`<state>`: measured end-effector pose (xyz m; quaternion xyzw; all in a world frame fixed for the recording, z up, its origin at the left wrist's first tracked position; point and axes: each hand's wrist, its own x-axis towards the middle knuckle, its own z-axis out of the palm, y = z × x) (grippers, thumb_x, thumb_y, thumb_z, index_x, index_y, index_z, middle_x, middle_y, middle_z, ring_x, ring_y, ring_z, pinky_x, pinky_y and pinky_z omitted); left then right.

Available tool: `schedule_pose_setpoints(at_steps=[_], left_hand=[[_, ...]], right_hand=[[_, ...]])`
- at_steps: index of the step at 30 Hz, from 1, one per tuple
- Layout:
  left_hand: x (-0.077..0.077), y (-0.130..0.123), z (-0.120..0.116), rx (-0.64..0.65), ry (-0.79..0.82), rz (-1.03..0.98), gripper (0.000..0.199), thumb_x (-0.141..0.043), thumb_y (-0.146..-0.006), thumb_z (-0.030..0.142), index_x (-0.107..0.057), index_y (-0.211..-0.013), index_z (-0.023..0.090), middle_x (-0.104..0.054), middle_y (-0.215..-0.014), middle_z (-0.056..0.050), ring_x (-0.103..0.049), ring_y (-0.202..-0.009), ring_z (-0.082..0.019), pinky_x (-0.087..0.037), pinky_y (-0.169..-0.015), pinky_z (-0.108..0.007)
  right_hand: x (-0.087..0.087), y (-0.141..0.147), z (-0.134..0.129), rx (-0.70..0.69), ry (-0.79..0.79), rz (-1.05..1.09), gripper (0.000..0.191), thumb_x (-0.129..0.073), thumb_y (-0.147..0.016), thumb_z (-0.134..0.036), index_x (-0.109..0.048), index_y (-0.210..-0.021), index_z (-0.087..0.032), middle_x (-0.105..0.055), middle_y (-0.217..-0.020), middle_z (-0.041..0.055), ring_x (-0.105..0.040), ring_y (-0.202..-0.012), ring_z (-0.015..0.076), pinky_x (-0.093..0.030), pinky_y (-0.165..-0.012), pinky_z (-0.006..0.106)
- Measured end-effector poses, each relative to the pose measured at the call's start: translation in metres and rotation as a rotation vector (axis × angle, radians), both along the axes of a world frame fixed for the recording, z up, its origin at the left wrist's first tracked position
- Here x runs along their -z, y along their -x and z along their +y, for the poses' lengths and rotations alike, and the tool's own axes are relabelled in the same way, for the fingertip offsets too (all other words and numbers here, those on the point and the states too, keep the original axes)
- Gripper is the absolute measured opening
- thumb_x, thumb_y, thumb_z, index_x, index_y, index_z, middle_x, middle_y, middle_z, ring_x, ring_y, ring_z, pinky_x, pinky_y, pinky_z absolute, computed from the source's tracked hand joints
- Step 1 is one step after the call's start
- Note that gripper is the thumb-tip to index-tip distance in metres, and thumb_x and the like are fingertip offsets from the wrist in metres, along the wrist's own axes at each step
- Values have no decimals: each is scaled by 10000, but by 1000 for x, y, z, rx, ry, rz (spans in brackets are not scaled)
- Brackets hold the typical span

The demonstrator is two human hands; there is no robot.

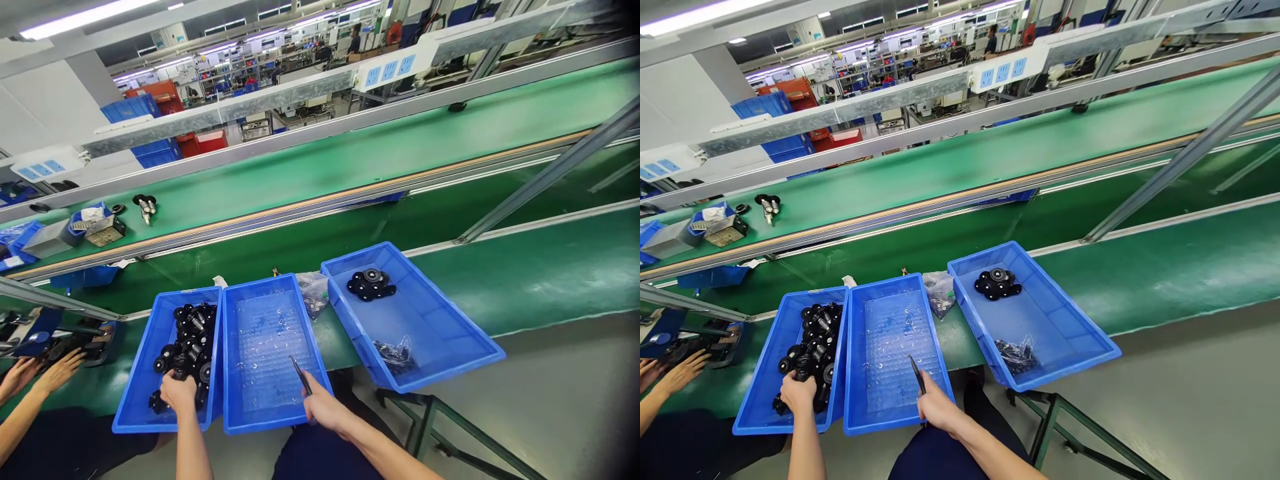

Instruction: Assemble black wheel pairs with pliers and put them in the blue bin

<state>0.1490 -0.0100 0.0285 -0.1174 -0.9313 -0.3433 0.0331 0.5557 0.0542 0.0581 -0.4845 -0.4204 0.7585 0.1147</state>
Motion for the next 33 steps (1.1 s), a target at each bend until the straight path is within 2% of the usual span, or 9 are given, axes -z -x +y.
schedule_pose_setpoints(at_steps=[2, 4, 8, 12, 15, 20, 25, 29, 33], left_hand=[[-3, -22, 1, 1, -2, 88, 575, -687, -630, 201, -648, -1199, 123, -463, -1534, -286, -390, -1498, -500, -322, -1227, -673], [-8, -58, 6, 150, -83, 86, 529, -655, -763, 288, -660, -1273, 149, -496, -1544, -229, -419, -1507, -416, -319, -1264, -604], [-20, -149, 28, 753, -288, -655, 604, -729, -814, 593, -741, -1203, 131, -735, -1276, -191, -702, -1203, -344, -550, -1096, -498], [-24, -206, 48, 857, -308, -972, 698, -821, -719, 698, -801, -1087, 106, -787, -1145, -201, -755, -1079, -332, -622, -955, -443], [-23, -211, 55, 804, -275, -949, 698, -896, -582, 710, -813, -913, 102, -811, -982, -177, -771, -997, -331, -645, -870, -414], [-12, -197, 64, 817, -180, -937, 776, -921, -498, 704, -789, -977, 108, -816, -945, -153, -788, -921, -330, -665, -853, -441], [12, -178, 73, 840, 15, -597, 714, -800, -529, 717, -801, -967, 152, -784, -1155, -189, -700, -1218, -436, -517, -1150, -588], [22, -176, 87, 853, 111, -266, 702, -693, -552, 719, -812, -973, 170, -673, -1383, -225, -562, -1396, -468, -433, -1219, -601], [8, -222, 113, 902, -1, -465, 652, -716, -636, 707, -755, -1004, 170, -756, -1202, -166, -719, -1160, -378, -555, -1107, -535]], right_hand=[[0, -2, 1, -24, 51, 11, 674, -481, -456, -207, -583, -1123, -195, -538, -905, 3, -484, -617, 113, -376, -494, 224], [-1, -3, 1, -45, 80, 41, 699, -484, -472, -222, -585, -1163, -176, -556, -910, 13, -482, -601, 117, -374, -467, 233], [-8, -3, 2, -113, 89, 113, 784, -494, -477, -178, -570, -1258, -190, -581, -845, -21, -452, -573, 106, -337, -448, 209], [-12, -1, 4, -183, 63, 149, 473, -520, -467, -111, -612, -922, -205, -566, -747, -60, -424, -510, 86, -315, -435, 203], [-8, 4, 3, -127, 53, 146, 407, -527, -455, -86, -570, -841, -206, -516, -699, -79, -413, -494, 75, -303, -448, 196], [9, 17, 3, -82, 103, 96, 449, -540, -456, -112, -593, -893, -199, -556, -666, -64, -452, -416, 110, -331, -442, 247], [13, 16, 13, 68, 99, 22, 556, -574, -487, -105, -615, -1030, -216, -545, -694, -83, -462, -476, 92, -368, -507, 228], [9, -8, 27, 137, 149, 47, 381, -542, -453, -110, -571, -823, -192, -560, -713, -59, -498, -460, 105, -403, -485, 241], [6, -61, 38, 208, 139, 125, 302, -539, -436, -120, -526, -730, -193, -526, -620, -56, -484, -452, 120, -355, -456, 245]])
